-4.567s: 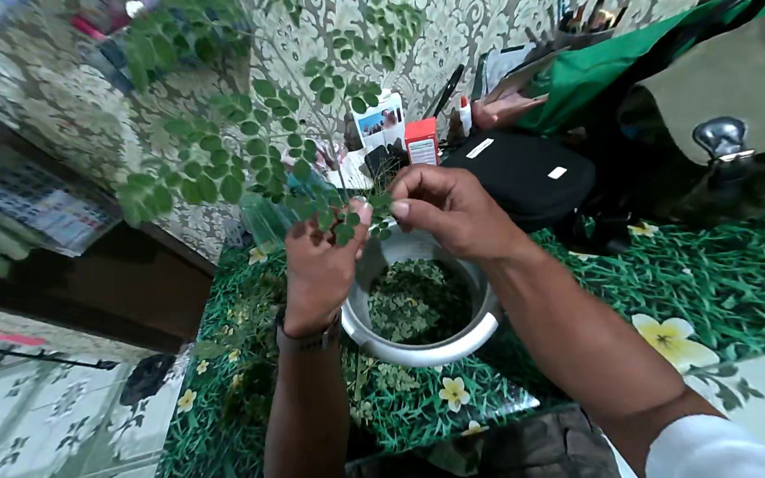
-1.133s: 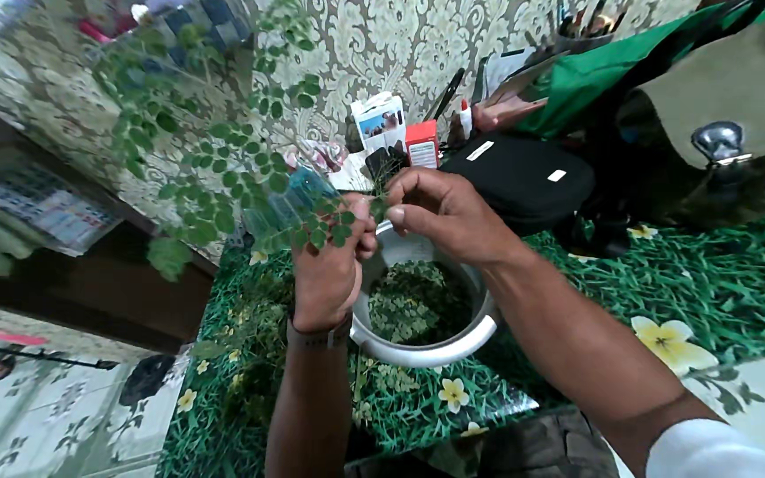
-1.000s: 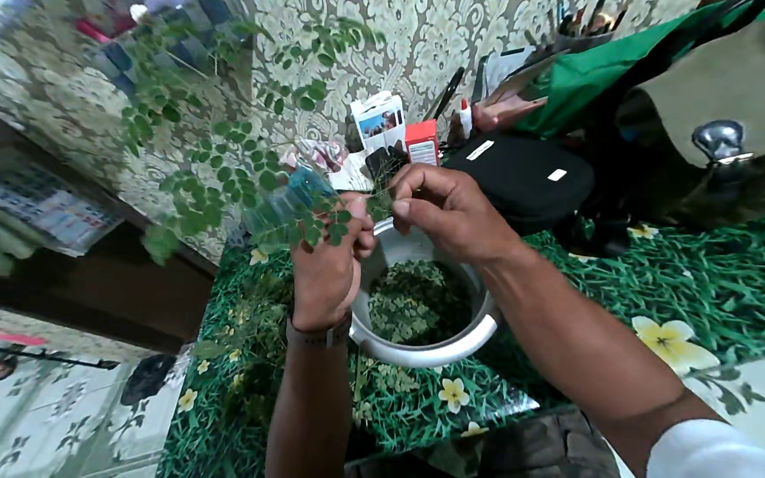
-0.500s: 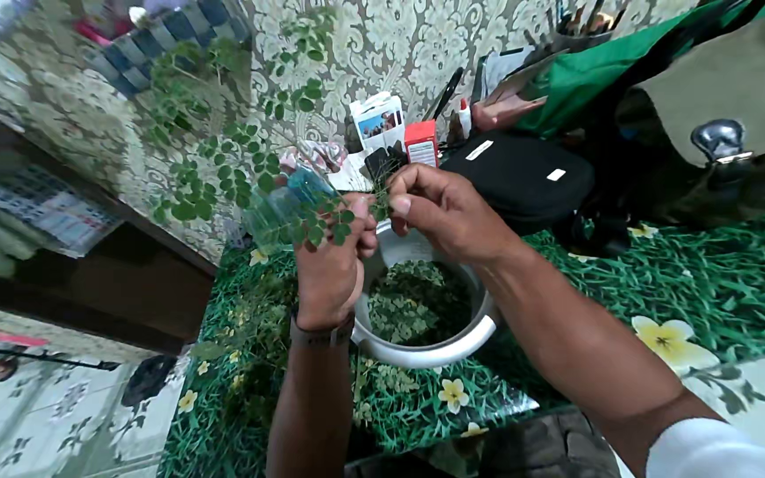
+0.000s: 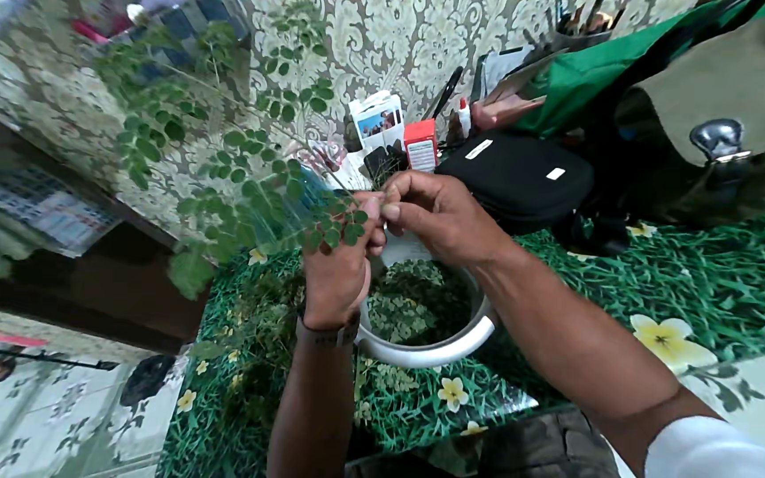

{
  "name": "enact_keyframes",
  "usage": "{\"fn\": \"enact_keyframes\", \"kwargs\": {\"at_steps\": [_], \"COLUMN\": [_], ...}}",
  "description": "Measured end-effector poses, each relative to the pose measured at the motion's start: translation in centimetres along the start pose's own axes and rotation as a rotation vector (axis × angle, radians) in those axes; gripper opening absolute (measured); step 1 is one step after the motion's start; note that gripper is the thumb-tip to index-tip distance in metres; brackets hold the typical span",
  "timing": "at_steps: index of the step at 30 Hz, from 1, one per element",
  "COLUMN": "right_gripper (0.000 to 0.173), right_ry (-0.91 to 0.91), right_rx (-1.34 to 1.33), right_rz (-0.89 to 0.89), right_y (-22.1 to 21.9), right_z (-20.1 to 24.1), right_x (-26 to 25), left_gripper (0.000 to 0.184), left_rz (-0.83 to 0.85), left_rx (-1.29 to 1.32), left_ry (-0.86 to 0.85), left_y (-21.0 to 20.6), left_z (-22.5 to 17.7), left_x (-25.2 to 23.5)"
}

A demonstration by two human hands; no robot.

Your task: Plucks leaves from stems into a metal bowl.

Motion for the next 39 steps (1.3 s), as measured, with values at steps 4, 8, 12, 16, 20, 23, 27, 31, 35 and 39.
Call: {"fn": "enact_keyframes", "kwargs": {"at_steps": [4, 8, 12, 16, 20, 23, 27, 31, 35, 39], "right_gripper": [0.006, 0.004, 0.015, 0.027, 0.04, 0.016, 0.007, 0.007, 0.008, 0.017], "right_ry": [-0.031, -0.09, -0.027, 0.057, 0.128, 0.139, 0.06, 0.086, 0.058, -0.061], "right_rx": [0.051, 0.13, 0.185, 0.154, 0.243, 0.181, 0.11, -0.001, 0.003, -0.008], "right_rz": [0.035, 0.06, -0.024, -0.049, -0.082, -0.202, -0.257, -0.22, -0.203, -0.158], "right_y": [0.1, 0.5, 1.1, 0.9, 1.2, 2.0, 2.9, 3.1, 2.9, 3.1], "right_z": [-0.1, 0.1, 1.5, 2.4, 1.3, 0.8, 1.0, 0.2, 0.1, 0.1], "right_x": [0.1, 0.3, 0.3, 0.4, -0.1, -0.1, 0.1, -0.4, -0.5, -0.3], "left_gripper": [0.013, 0.017, 0.023, 0.027, 0.032, 0.032, 0.02, 0.007, 0.008, 0.011], "left_rz": [-0.007, -0.008, -0.02, -0.03, 0.034, 0.113, 0.214, 0.261, 0.274, 0.231], "left_rx": [0.004, -0.042, -0.25, -0.727, -1.053, -0.993, -0.681, -0.633, -0.632, -0.381], "left_ry": [0.013, -0.002, -0.108, -0.235, -0.224, -0.187, -0.027, 0.007, -0.036, 0.038], "left_y": [0.1, 0.6, 1.3, 1.9, 0.9, 0.6, 0.4, 0.4, 0.3, 1.0], "left_z": [0.2, -0.2, -0.7, -1.5, -1.6, -1.5, -1.1, -0.7, -0.6, -0.1], "left_x": [0.0, -0.3, -0.2, 0.1, -0.4, -0.2, 0.0, -0.1, -0.2, -0.3]}}
Point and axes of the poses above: each hand's wrist, its own x-axis away from the middle knuckle, its own y-axis out of the back of the hand, z = x × y, the point moved 6 cm from there along -x, towards the middle knuckle, and after that the axes turned 4 degrees about -x, right-handed, at the moved point
